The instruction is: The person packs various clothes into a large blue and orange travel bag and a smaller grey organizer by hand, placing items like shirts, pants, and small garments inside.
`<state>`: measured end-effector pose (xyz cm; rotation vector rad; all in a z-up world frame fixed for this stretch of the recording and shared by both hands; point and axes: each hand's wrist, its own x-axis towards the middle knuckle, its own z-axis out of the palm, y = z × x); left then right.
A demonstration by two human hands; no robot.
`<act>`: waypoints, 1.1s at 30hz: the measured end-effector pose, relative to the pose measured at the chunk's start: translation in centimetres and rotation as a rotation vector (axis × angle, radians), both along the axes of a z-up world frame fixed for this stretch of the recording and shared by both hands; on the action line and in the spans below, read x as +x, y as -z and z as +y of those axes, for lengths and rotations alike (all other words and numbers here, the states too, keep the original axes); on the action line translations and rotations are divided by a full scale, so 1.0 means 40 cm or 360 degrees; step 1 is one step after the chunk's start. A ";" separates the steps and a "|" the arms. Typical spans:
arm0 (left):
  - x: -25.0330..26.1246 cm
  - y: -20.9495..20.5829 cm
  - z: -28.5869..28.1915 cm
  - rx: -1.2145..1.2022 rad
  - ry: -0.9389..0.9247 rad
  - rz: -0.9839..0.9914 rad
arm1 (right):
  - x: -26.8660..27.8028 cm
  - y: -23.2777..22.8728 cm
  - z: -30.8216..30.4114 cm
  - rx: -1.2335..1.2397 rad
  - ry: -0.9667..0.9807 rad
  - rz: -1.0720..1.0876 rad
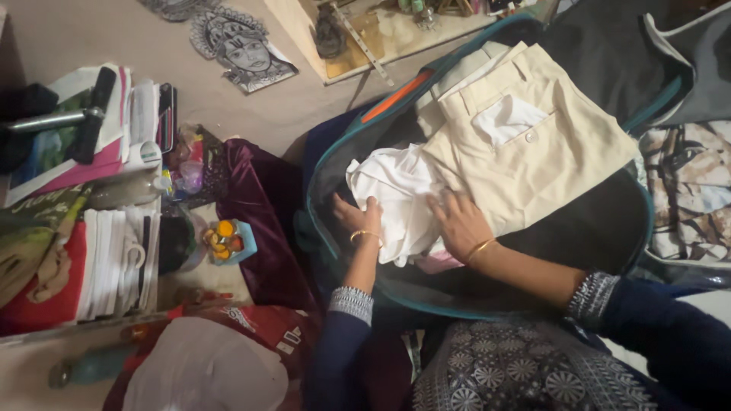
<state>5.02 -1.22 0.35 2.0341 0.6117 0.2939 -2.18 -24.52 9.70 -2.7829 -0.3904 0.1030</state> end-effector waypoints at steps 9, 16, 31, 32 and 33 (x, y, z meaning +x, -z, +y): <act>0.065 -0.226 -0.097 0.1245 0.1651 0.0957 | 0.238 0.252 0.097 0.0191 -0.0356 -0.0454; 0.101 -0.183 -0.169 0.1381 0.1580 0.1362 | 0.289 0.452 0.095 0.0930 -0.0404 -0.0426; 0.166 -0.085 -0.152 0.1390 0.1576 0.1430 | 0.321 0.438 0.184 0.0543 -0.0267 -0.0094; 0.171 -0.074 -0.146 0.1468 0.1512 0.1354 | 0.307 0.363 0.187 0.0078 -0.0211 0.0183; 0.173 -0.065 -0.136 0.1510 0.1456 0.1288 | 0.283 0.277 0.175 -0.0131 -0.0246 0.0437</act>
